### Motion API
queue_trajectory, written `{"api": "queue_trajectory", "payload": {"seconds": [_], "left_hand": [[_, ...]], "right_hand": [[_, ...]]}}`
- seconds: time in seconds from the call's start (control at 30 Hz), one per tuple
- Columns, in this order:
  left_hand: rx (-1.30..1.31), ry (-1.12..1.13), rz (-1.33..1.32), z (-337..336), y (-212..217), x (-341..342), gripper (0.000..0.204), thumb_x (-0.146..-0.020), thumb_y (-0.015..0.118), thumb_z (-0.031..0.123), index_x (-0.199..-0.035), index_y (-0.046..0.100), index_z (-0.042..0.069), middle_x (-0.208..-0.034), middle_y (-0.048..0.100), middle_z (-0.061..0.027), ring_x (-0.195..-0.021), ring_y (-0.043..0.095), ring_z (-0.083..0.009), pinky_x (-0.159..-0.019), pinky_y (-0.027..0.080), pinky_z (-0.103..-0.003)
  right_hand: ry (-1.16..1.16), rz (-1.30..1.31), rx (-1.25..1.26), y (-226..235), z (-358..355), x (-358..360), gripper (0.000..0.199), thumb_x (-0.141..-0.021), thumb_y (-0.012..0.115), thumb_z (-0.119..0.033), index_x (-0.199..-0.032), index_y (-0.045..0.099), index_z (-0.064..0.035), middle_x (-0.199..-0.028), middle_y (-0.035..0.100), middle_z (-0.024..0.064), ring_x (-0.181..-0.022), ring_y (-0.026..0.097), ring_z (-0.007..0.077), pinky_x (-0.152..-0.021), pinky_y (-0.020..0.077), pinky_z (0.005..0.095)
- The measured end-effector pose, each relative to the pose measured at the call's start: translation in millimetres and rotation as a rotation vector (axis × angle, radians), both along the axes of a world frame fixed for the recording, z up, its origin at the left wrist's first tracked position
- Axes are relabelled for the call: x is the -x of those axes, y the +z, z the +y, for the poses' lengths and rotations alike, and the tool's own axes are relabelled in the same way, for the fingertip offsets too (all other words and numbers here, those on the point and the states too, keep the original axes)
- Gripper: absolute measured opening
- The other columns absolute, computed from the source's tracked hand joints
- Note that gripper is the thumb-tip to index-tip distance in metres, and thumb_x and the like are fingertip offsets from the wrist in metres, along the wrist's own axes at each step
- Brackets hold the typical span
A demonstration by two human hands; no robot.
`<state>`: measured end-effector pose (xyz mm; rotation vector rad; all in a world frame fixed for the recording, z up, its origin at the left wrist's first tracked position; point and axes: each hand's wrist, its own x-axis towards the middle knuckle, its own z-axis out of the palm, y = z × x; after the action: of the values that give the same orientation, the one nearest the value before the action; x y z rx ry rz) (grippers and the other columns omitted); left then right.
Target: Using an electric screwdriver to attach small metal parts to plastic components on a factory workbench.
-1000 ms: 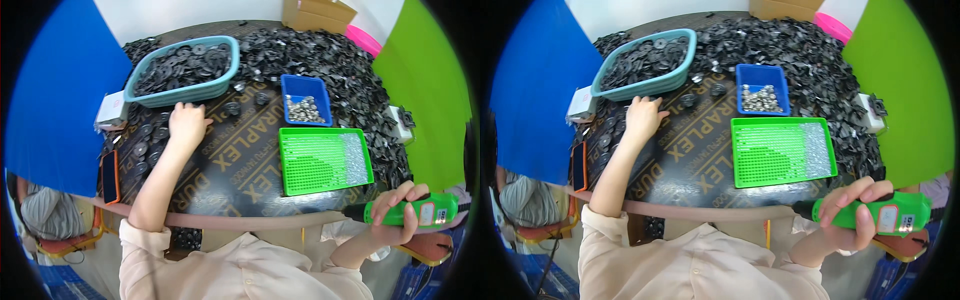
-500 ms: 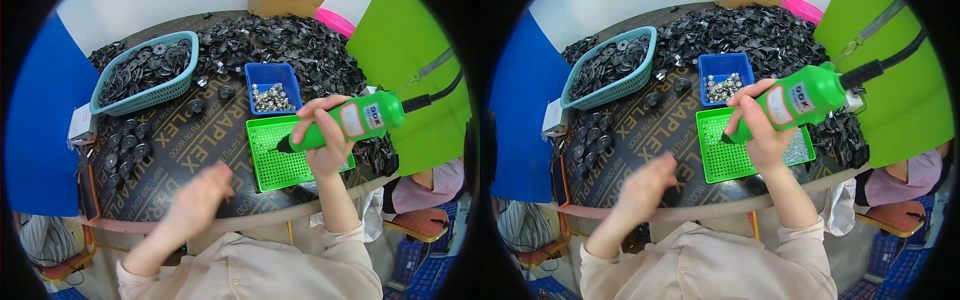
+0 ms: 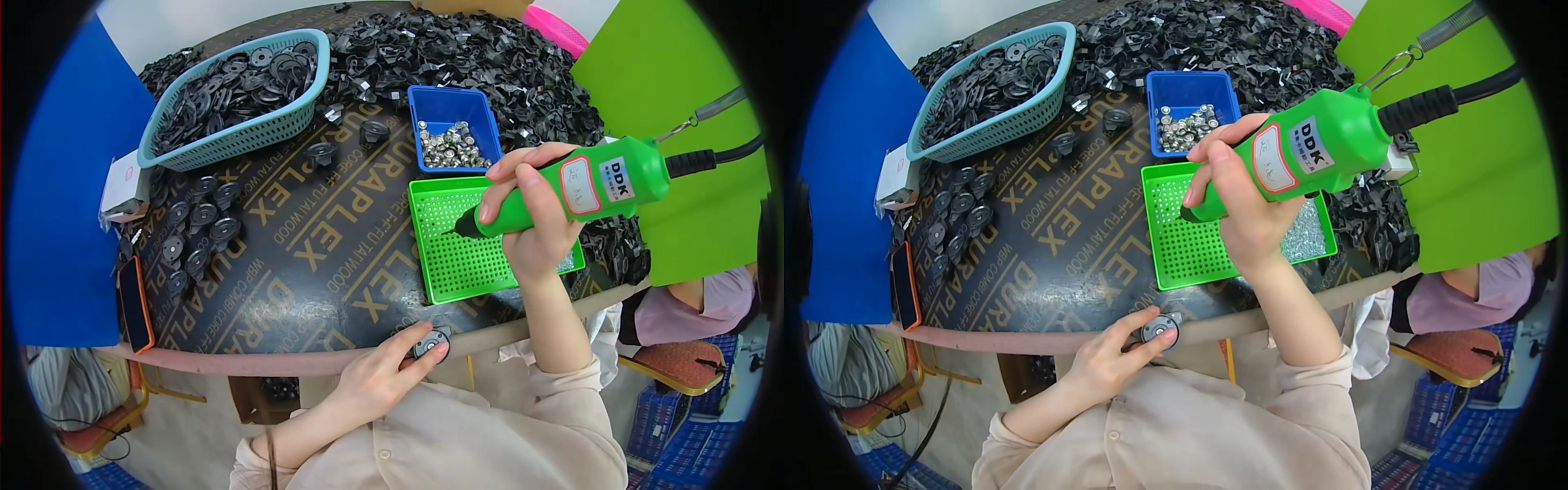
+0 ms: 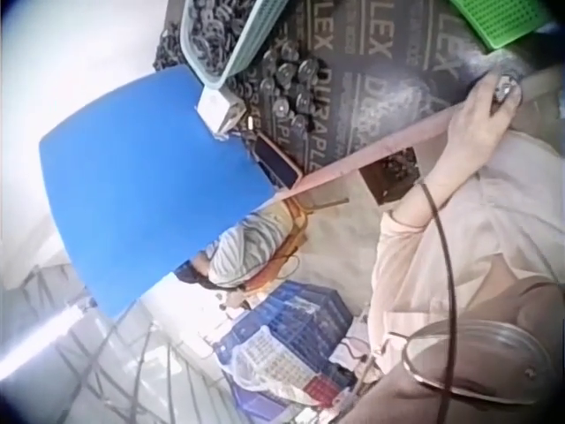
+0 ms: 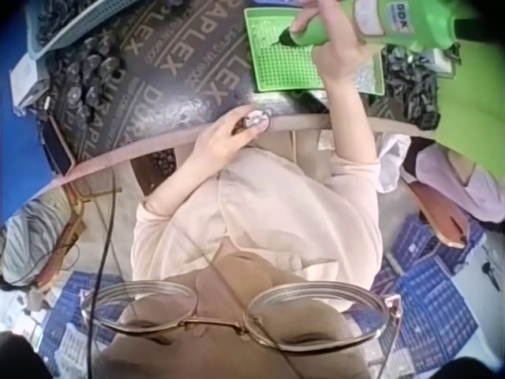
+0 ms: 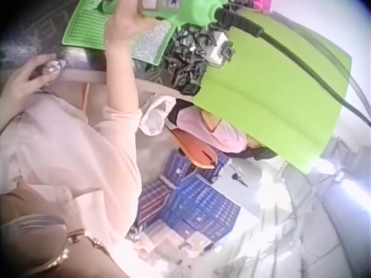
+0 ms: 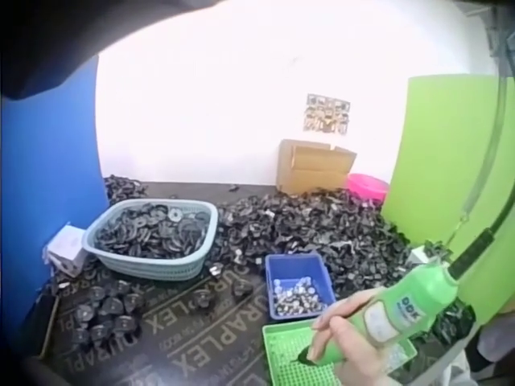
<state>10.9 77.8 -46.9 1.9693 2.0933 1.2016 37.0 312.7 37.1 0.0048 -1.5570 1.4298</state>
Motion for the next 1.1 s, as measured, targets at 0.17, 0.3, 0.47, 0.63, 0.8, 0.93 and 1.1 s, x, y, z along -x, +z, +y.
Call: {"api": "queue_trajectory", "payload": {"seconds": [0.17, 0.3, 0.47, 0.63, 0.8, 0.93, 1.1], "left_hand": [[0.007, 0.020, -0.002, 1, 1, -3, 0.044, -0.070, 0.083, 0.013, -0.112, 0.072, 0.017, -0.122, 0.061, -0.0144, -0.071, 0.069, -0.0182, -0.059, 0.058, -0.029], [-0.047, 0.055, -0.044, 3, 2, -6, 0.045, -0.068, 0.085, 0.019, -0.110, 0.072, 0.015, -0.119, 0.063, -0.0152, -0.070, 0.069, -0.0179, -0.059, 0.057, -0.029], [-0.172, 0.073, -0.005, 5, -11, -6, 0.045, -0.064, 0.087, 0.018, -0.106, 0.072, 0.011, -0.115, 0.065, -0.0165, -0.082, 0.071, -0.0244, -0.065, 0.059, -0.030], [-0.192, 0.062, -0.039, 7, -9, -4, 0.043, -0.063, 0.087, 0.018, -0.102, 0.071, 0.008, -0.114, 0.066, -0.0179, -0.088, 0.070, -0.0281, -0.069, 0.060, -0.032], [-0.169, 0.080, -0.081, 7, -6, -6, 0.045, -0.062, 0.087, 0.019, -0.103, 0.071, 0.009, -0.112, 0.066, -0.0183, -0.084, 0.070, -0.0277, -0.066, 0.059, -0.032], [-0.189, 0.076, -0.017, 3, -13, -4, 0.043, -0.071, 0.083, 0.018, -0.110, 0.068, 0.008, -0.112, 0.064, -0.0194, -0.085, 0.069, -0.0274, -0.066, 0.059, -0.031], [-0.194, 0.080, 0.018, 7, -13, -8, 0.038, -0.073, 0.081, 0.019, -0.107, 0.069, 0.008, -0.112, 0.064, -0.0205, -0.086, 0.070, -0.0268, -0.067, 0.059, -0.031]], "right_hand": [[-0.009, -0.025, -0.009, 0, 0, 0, 0.014, -0.090, 0.052, -0.002, -0.102, 0.047, 0.0025, -0.084, 0.061, 0.0231, -0.047, 0.058, 0.0223, -0.047, 0.0496, 0.0318], [-0.002, -0.022, 0.014, 1, 0, -1, 0.013, -0.090, 0.052, -0.002, -0.102, 0.047, 0.0025, -0.082, 0.061, 0.0225, -0.047, 0.058, 0.0224, -0.046, 0.0496, 0.0319], [0.001, -0.019, 0.012, 2, -1, 3, 0.013, -0.090, 0.052, -0.001, -0.101, 0.047, 0.0026, -0.080, 0.060, 0.0222, -0.046, 0.058, 0.0222, -0.046, 0.0496, 0.0321], [0.003, -0.029, -0.003, 0, 0, 2, 0.015, -0.089, 0.053, -0.001, -0.102, 0.047, 0.0036, -0.081, 0.061, 0.0232, -0.046, 0.058, 0.0228, -0.046, 0.0497, 0.0319], [-0.055, 0.012, -0.060, 6, 2, -1, 0.017, -0.090, 0.053, -0.003, -0.104, 0.049, 0.0042, -0.081, 0.062, 0.0229, -0.048, 0.059, 0.0218, -0.048, 0.0497, 0.0311], [0.099, 0.086, 0.057, 37, -20, -41, 0.021, -0.091, 0.053, -0.004, -0.109, 0.046, 0.0024, -0.086, 0.063, 0.0245, -0.051, 0.061, 0.0234, -0.049, 0.0511, 0.0323], [0.172, 0.018, -0.040, 34, -65, -94, 0.022, -0.090, 0.051, -0.009, -0.107, 0.040, -0.0009, -0.086, 0.055, 0.0229, -0.046, 0.057, 0.0253, -0.041, 0.0498, 0.0365]]}}
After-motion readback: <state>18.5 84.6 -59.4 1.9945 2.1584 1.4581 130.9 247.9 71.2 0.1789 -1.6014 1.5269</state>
